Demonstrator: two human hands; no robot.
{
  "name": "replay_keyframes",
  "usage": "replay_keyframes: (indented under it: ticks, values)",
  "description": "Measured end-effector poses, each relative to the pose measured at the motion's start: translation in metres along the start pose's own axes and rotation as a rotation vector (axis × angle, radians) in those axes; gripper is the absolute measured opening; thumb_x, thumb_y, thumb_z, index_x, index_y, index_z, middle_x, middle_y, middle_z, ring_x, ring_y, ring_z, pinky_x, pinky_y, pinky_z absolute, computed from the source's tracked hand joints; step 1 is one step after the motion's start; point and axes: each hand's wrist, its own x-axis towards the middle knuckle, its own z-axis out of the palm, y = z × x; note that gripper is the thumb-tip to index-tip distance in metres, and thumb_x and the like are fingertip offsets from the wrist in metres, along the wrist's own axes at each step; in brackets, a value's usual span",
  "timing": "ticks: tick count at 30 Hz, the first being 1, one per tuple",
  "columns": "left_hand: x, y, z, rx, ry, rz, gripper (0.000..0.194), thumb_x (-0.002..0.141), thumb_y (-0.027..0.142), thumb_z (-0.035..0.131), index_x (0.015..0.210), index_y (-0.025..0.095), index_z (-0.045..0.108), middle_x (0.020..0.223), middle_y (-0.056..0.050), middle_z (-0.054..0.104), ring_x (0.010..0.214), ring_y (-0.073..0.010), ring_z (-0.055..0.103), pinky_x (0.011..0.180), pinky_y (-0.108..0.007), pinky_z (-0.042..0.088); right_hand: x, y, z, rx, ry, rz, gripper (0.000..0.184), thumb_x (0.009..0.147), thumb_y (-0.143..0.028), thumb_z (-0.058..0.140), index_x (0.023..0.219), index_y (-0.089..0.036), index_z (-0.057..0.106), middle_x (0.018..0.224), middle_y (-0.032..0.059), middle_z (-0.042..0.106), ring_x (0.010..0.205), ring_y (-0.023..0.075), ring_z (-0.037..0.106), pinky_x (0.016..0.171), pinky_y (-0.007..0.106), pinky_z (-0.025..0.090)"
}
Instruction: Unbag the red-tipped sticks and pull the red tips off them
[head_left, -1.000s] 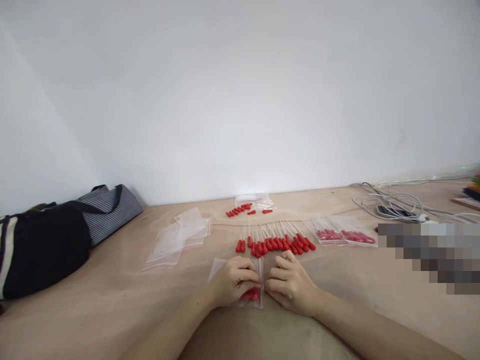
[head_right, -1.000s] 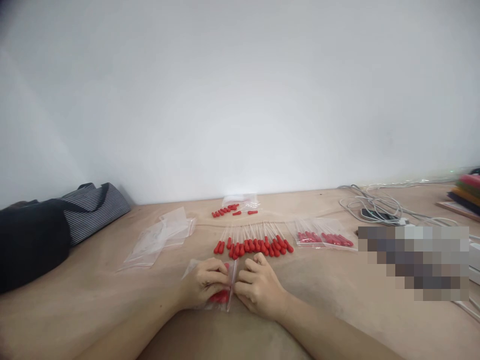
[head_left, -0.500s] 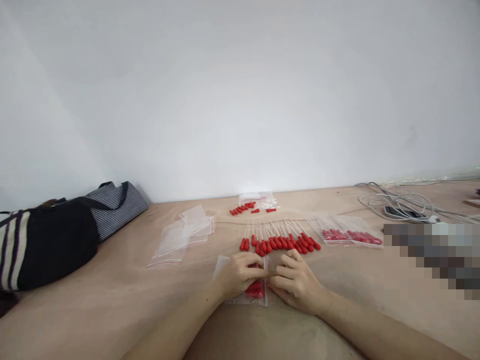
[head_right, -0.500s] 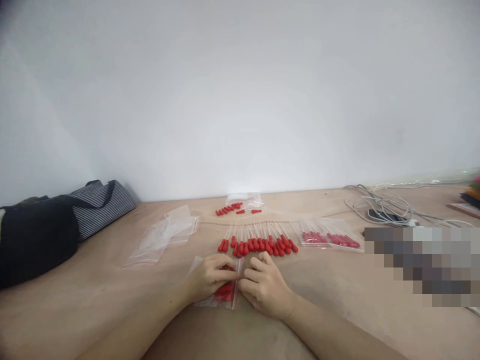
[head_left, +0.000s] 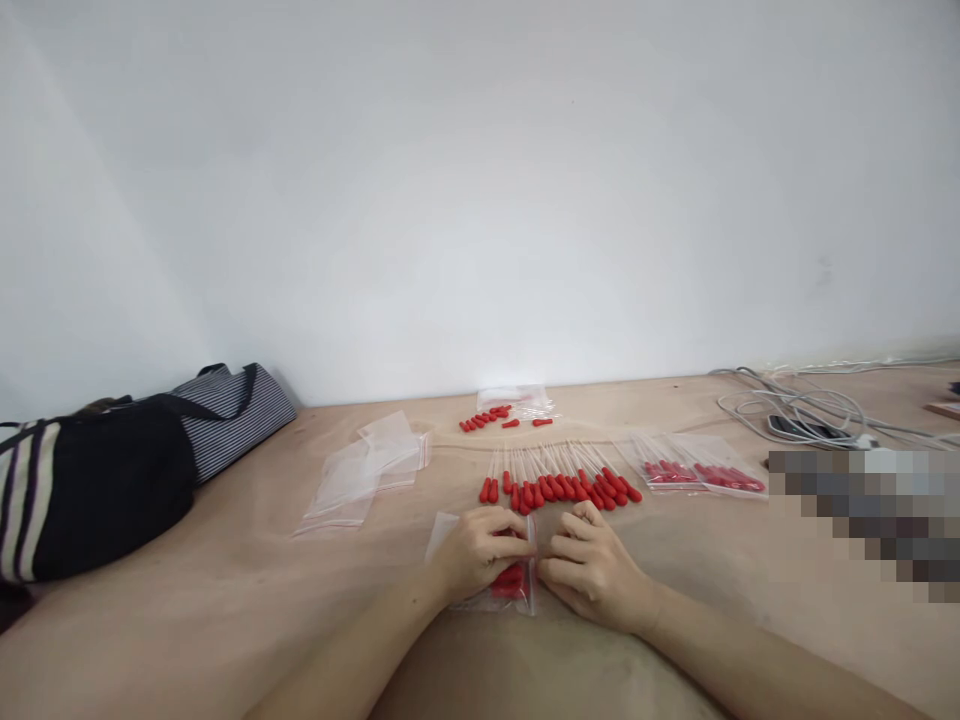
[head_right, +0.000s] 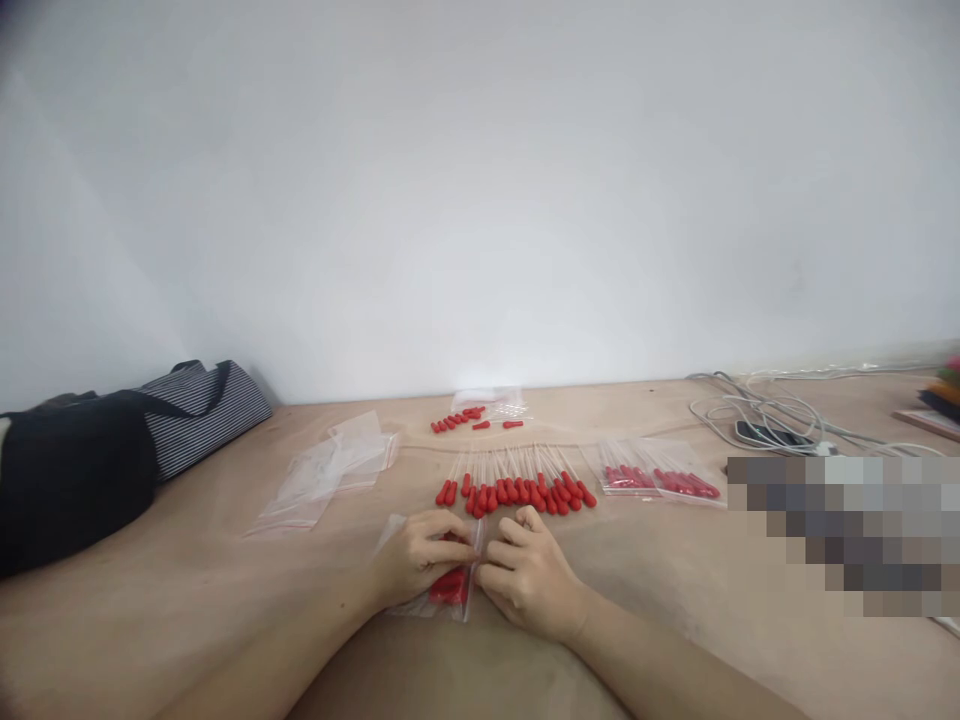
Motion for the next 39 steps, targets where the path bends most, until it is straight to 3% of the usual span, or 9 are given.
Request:
replay_keyframes:
  ticks: [11,17,23,28,32,36,39]
  values:
    - [0.003,0.004,-0.002,0.040,-0.129,-0.030,0.027,0.085,0.015,0.034,0.072,0.016,0.057,0.079,-0.004,0.062,0.065,-0.0117,0.051,0.061,-0.023,0.038,0.000,0.000,0.002,0.038,-0.050,0.020,0.016,0.080,-0.017,0.045,0.069,-0.020,0.055,0.067,-0.0014,0.054,0.067,0.0113,0.038,0.064,0.030,0.023]
    - [0.006,0.005,-0.004,0.009,-0.209,-0.017,0.027,0.084,0.011,0.033,0.067,0.017,0.053,0.067,-0.002,0.058,0.063,-0.0125,0.049,0.059,-0.023,0.037,0.001,0.000,0.004,0.022,-0.024,-0.053,0.021,0.081,-0.013,0.041,0.067,-0.020,0.055,0.064,-0.0017,0.052,0.063,0.0111,0.036,0.063,0.030,0.022]
    - [0.004,0.002,-0.008,-0.029,-0.206,-0.041,0.024,0.082,0.011,0.033,0.068,0.016,0.052,0.066,-0.002,0.057,0.061,-0.0125,0.049,0.057,-0.022,0.038,0.002,0.002,0.005,0.028,-0.061,-0.100,0.024,0.079,-0.006,0.036,0.061,-0.016,0.050,0.059,-0.0020,0.050,0.063,0.0108,0.036,0.064,0.030,0.021]
    - [0.001,-0.005,-0.012,-0.123,-0.139,-0.159,0.029,0.085,0.011,0.028,0.072,0.016,0.053,0.068,-0.002,0.060,0.062,-0.0114,0.052,0.062,-0.022,0.041,0.000,0.006,0.001,0.069,-0.158,-0.011,0.021,0.079,-0.011,0.039,0.064,-0.017,0.052,0.059,-0.0010,0.049,0.064,0.0115,0.036,0.064,0.030,0.022]
    - [-0.007,0.005,-0.025,-0.187,-0.210,-0.226,0.018,0.084,0.026,0.043,0.094,0.018,0.056,0.097,-0.007,0.062,0.091,-0.0166,0.054,0.082,-0.028,0.042,-0.001,0.006,-0.005,0.172,-0.301,0.073,0.013,0.077,-0.015,0.044,0.071,-0.018,0.055,0.070,0.0011,0.056,0.069,0.0128,0.040,0.065,0.029,0.025]
    - [-0.030,0.024,-0.039,-0.161,-0.285,-0.413,0.064,0.069,0.045,0.061,0.125,0.023,0.037,0.129,-0.009,0.043,0.118,-0.0261,0.037,0.099,-0.041,0.030,-0.001,0.005,-0.011,0.352,-0.393,0.175,0.014,0.073,-0.013,0.046,0.077,-0.020,0.057,0.081,0.0001,0.061,0.073,0.0130,0.045,0.069,0.029,0.029]
    - [-0.047,0.031,-0.041,-0.150,-0.299,-0.589,0.060,0.073,0.043,0.057,0.126,0.025,0.035,0.131,-0.009,0.041,0.117,-0.0259,0.039,0.097,-0.043,0.033,0.001,0.004,-0.010,0.458,-0.404,0.295,0.023,0.076,-0.012,0.043,0.088,-0.023,0.060,0.084,0.0003,0.063,0.078,0.0135,0.048,0.072,0.029,0.030]
